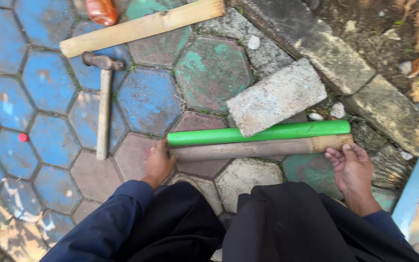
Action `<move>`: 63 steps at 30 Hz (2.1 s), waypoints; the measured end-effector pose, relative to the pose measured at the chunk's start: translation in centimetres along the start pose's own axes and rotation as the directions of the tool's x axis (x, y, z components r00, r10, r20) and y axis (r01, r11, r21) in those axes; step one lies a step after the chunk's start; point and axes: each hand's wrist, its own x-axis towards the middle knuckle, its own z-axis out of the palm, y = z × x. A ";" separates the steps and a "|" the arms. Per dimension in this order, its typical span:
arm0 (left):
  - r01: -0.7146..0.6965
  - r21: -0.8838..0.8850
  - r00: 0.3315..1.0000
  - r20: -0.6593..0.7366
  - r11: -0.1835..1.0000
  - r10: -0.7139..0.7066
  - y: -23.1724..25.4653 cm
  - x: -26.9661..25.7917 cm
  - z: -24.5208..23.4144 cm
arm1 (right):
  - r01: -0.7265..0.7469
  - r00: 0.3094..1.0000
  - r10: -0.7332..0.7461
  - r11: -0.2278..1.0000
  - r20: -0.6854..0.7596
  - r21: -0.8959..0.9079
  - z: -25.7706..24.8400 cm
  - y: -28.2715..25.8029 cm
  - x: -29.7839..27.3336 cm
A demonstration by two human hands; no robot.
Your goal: The recorder uses a hand saw to cut through a bamboo pole supported by a brick in a garden setting.
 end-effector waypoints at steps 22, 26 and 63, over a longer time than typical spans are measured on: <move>0.253 -0.345 0.957 -0.048 0.904 -0.286 0.0 0.8 1.0 | 0.142 0.989 -0.147 0.826 0.035 -0.546 2.6 -2.8 -1.1; 0.263 -0.321 0.955 -0.049 0.910 -0.294 0.7 0.7 0.4 | 0.148 0.988 -0.141 0.684 0.069 -0.714 4.1 -4.3 -1.4; 0.252 -0.103 0.959 -0.105 0.962 -0.262 1.6 1.1 0.3 | 0.075 0.995 -0.096 0.545 0.027 -0.835 3.9 -5.5 -1.3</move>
